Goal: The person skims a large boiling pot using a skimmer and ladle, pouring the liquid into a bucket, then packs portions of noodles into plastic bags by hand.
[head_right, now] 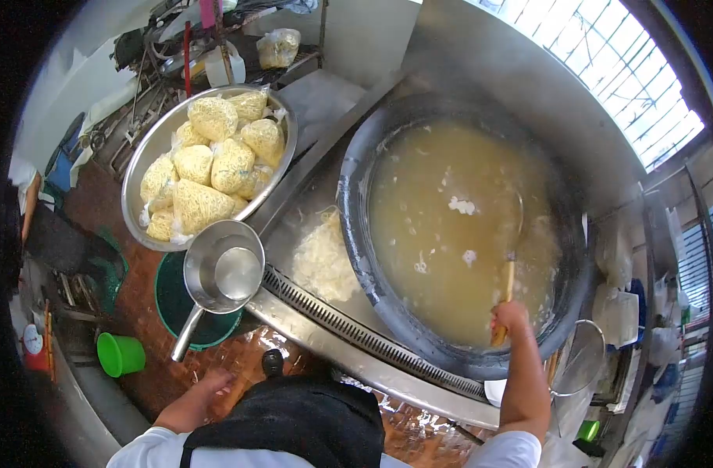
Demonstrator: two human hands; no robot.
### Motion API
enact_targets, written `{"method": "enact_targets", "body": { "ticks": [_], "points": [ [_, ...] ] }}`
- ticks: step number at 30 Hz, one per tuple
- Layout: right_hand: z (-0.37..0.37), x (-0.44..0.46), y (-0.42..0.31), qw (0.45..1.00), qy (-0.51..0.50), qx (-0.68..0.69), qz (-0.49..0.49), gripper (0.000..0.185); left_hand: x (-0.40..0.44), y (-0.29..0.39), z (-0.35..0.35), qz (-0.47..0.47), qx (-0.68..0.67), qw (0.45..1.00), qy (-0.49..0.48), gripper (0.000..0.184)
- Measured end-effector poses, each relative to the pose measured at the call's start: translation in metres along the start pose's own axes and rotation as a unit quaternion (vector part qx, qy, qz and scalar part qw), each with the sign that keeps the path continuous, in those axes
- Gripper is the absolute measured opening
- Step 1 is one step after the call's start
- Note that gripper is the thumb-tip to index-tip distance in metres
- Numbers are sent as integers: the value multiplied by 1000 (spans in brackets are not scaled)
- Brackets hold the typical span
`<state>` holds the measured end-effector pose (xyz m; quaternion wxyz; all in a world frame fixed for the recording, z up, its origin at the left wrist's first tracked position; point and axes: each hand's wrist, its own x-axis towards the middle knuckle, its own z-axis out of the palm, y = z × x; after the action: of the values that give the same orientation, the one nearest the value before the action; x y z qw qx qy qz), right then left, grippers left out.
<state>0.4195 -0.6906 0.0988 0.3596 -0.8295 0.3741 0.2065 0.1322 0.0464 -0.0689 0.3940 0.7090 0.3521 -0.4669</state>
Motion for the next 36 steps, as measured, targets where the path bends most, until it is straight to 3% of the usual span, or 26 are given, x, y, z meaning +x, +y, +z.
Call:
{"method": "enact_targets", "body": {
  "ticks": [3, 6, 10, 18, 23, 26, 30, 33, 36],
  "points": [
    [25, -65, -41, 997, -46, 54, 26, 6, 16, -3, 0, 33, 35, 999, 12, 34],
    [47, -70, -28, 986, -104, 130, 3, 9, 41, -10, 0, 51, 16, 998, 31, 38],
    [66, -126, -51, 974, -161, 161, 18, 31, 38, -1, -16, 58, 2, 998, 34, 37],
    [83, -231, -52, 893, -313, 322, 15, 38, 18, 8, -49, 56, 65, 996, -9, 34],
    [93, -278, -16, 766, -410, 494, 38, 43, 51, -22, -56, 68, 47, 996, 21, 32],
    [106, -315, -9, 702, -432, 563, 50, 45, 69, -35, -62, 39, 4, 999, -11, 36],
    [129, -356, 0, 757, -386, 528, 22, 45, 94, -37, -65, 77, 67, 994, 24, 43],
    [153, -394, -4, 898, -239, 369, -34, 43, 99, -37, -63, 114, 27, 992, 42, 47],
    [190, -418, -9, 931, -134, 335, -43, 36, 87, -28, -68, 108, 52, 992, 31, 51]
  ]
}}
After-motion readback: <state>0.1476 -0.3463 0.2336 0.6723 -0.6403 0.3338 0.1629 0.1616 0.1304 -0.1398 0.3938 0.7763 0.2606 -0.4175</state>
